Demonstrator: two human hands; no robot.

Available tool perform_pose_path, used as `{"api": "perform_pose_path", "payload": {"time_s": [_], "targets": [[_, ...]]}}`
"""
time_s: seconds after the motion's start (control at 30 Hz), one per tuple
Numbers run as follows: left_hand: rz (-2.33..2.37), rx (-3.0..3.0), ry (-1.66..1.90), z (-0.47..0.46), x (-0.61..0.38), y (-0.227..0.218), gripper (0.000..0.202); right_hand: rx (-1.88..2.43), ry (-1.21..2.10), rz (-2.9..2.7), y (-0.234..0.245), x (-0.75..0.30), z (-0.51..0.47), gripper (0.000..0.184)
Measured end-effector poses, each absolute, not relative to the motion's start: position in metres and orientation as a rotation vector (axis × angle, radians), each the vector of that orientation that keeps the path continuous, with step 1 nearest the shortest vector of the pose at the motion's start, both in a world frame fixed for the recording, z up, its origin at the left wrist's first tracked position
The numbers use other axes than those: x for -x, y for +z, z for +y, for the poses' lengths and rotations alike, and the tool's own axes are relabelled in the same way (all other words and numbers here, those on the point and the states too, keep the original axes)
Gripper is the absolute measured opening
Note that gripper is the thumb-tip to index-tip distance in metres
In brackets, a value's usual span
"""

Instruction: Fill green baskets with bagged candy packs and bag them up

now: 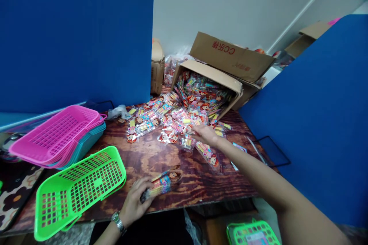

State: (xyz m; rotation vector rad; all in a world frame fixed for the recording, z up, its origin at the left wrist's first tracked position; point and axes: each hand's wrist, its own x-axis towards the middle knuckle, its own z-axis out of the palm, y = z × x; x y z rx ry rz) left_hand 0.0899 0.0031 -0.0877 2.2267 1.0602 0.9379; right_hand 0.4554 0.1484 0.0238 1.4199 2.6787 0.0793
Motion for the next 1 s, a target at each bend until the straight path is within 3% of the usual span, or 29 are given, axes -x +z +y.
{"api": "perform_pose_path", "payload": {"time_s": [0.17, 0.37, 0.43, 0.6, 0.83, 1.0], "targets": [[1.05, -2.231, 0.918, 0.003, -0.089, -0.092, 0.018, -1.125, 0.07, 2.653, 0.018, -0.456, 0.145, 0.008], [1.072, -2.224, 0.901, 0.002, -0.089, -0.091, 0.019, -0.759, 0.139, 2.721, -0.004, -0.428, 0.153, 0.014], [1.072, -2.217, 0.913, 0.002, -0.09, -0.09, 0.019, -0.914, 0.093, 2.686, 0.006, -0.426, 0.157, 0.018], [1.057, -2.21, 0.934, 0.003, -0.09, -0.09, 0.018, -1.821, -0.078, 2.245, 0.038, -0.448, 0.14, 0.028], [1.021, -2.231, 0.915, 0.004, -0.089, -0.086, 0.016, -2.103, -0.159, 1.788, 0.001, -0.458, 0.07, 0.028], [1.012, -2.232, 0.931, 0.004, -0.09, -0.082, 0.018, -2.103, -0.136, 1.774, -0.01, -0.436, 0.059, 0.045]]}}
